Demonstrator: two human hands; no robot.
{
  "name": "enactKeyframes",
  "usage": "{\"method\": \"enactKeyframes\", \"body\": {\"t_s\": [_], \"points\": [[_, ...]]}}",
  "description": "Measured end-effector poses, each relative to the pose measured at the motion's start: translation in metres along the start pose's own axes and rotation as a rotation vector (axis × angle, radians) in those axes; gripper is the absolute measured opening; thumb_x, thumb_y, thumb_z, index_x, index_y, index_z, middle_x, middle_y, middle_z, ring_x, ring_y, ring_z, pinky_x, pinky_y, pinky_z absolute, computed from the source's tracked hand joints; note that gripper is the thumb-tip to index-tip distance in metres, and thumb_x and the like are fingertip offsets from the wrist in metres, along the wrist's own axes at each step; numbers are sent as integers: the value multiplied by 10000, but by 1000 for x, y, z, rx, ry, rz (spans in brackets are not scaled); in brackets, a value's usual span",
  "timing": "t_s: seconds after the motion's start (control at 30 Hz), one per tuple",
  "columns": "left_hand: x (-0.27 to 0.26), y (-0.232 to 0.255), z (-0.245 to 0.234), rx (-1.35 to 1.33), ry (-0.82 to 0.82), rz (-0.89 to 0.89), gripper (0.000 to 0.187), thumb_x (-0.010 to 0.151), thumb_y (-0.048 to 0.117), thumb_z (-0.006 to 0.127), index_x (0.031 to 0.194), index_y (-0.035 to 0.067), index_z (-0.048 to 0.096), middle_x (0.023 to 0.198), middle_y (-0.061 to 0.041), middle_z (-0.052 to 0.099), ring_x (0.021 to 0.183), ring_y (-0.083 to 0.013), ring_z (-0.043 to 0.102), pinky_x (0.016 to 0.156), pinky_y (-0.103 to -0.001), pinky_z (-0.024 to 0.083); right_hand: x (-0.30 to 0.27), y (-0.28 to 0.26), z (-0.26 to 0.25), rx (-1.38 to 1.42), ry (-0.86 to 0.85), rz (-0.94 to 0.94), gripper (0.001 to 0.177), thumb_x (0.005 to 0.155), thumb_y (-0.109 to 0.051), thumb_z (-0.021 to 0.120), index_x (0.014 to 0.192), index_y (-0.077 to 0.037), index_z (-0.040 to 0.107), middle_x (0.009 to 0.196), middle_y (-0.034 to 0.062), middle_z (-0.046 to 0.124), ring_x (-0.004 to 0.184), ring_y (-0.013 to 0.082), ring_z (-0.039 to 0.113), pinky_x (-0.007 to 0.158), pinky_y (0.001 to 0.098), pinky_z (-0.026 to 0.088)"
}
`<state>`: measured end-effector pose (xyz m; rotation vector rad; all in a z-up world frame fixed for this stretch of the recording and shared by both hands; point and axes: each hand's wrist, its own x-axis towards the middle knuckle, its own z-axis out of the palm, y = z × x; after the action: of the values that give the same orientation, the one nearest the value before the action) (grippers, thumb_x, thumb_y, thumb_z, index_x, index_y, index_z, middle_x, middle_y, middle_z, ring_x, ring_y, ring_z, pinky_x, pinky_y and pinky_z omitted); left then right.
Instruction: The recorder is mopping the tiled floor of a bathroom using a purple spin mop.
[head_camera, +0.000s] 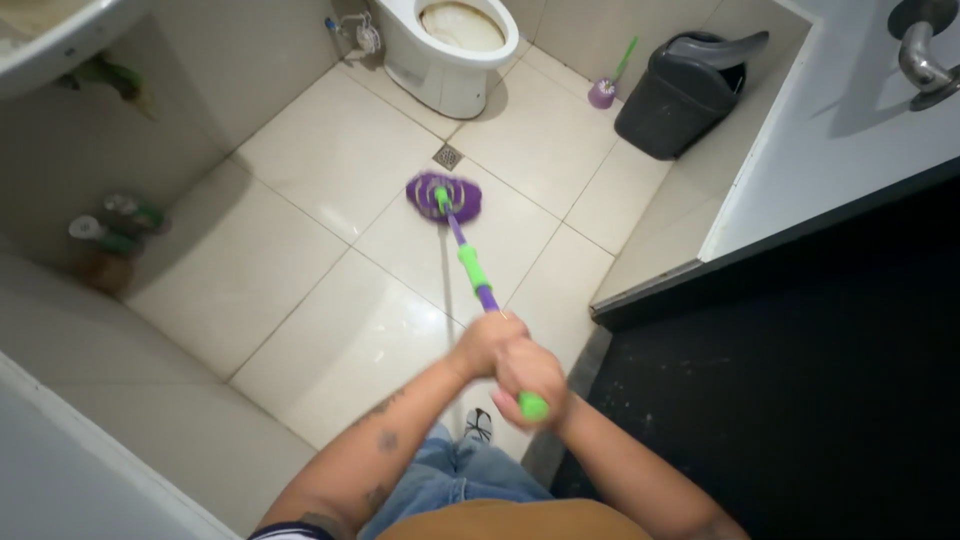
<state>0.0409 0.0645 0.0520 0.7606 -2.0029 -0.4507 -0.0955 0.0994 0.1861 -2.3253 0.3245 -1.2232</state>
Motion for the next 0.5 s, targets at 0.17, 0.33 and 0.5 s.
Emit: {"method": "enactKeyframes", "body": {"t_s": [0.17,0.33,0.5], "points": [[-20,-45,-51,8,37,-225,154,734,185,694,835,90,628,836,-112,633,842,-353,633,737,-444,518,14,43,61,-80,-69,123,202,799,-65,760,779,-82,560,806,122,590,802,346,601,808,416,519],[9,22,-87,136,89,-289,165,694,216,709,782,102,631,796,-98,647,816,-341,646,708,-432,510,62,-13,29,2,-138,164,233,794,-68,788,755,-104,561,759,80,601,760,297,604,732,383,493],[36,92,-82,107,287,-78,181,812,231,728,735,136,593,710,-51,609,742,-287,645,769,-424,517,63,-72,-9,315,-1,136,205,844,-51,746,821,-88,545,797,43,609,740,258,615,855,403,535]]}}
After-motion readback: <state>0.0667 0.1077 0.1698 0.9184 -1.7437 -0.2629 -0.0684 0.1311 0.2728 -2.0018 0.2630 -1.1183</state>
